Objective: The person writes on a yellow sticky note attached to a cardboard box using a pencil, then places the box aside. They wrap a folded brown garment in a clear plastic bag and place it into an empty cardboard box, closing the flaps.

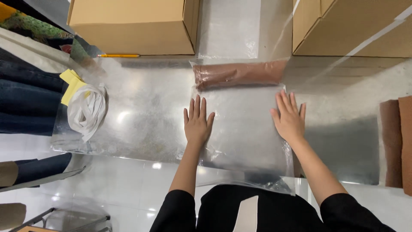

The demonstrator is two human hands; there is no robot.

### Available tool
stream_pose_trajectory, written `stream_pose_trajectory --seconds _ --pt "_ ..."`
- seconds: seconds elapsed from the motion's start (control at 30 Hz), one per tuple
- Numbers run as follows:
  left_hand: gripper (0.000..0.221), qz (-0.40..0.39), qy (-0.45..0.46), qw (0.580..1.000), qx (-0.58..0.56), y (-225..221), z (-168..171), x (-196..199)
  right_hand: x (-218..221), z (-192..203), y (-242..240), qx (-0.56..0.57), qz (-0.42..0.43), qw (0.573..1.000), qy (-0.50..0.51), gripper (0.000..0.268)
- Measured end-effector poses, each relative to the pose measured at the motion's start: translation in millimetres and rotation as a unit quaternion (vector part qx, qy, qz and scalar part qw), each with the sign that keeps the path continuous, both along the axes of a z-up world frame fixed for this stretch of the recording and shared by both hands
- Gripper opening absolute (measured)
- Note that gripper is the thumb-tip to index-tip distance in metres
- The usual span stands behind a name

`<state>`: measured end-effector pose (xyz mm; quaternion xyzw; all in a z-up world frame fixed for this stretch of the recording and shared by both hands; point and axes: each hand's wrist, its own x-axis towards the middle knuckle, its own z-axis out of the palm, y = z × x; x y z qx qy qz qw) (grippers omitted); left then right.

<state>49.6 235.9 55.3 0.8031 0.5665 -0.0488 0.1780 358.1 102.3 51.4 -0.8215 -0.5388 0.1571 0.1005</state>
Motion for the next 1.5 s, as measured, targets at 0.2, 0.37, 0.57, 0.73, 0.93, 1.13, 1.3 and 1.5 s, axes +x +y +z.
stream_pose_trajectory --seconds 0.2,0.37,0.57,0.73,0.93,1.13,1.3,1.5 --pt "0.072 0.027 -0.011 1.0 0.01 -46 5 -20 -77 3 -14 -0.033 0.005 0.999 0.005 0.068" --pt "0.069 0.036 -0.052 0.994 0.087 -100 -9 -46 -195 13 -51 -0.01 0.161 0.986 0.052 0.062" --pt "0.057 0.115 -0.109 0.973 0.17 -149 -39 -85 -186 -3 -106 0.068 0.163 0.984 -0.019 0.056" --pt "0.046 0.253 -0.283 0.894 0.238 -188 -40 -96 -114 -15 -167 0.124 -0.01 0.99 -0.063 0.056" --pt "0.056 0.389 -0.47 0.792 0.011 -188 -64 -98 -76 -24 -198 0.172 -0.184 0.967 0.025 0.077" --pt "0.03 0.354 -0.45 0.818 -0.051 -183 -76 -123 -59 -38 -224 0.101 -0.261 0.953 0.112 0.039" --pt "0.027 0.401 -0.462 0.783 -0.109 -204 -81 -152 -65 -37 -261 0.079 -0.276 0.9 0.328 0.026" --pt "0.049 0.482 -0.62 0.547 -0.291 -239 -38 -135 -78 -33 -274 0.094 -0.328 0.782 0.522 0.032"
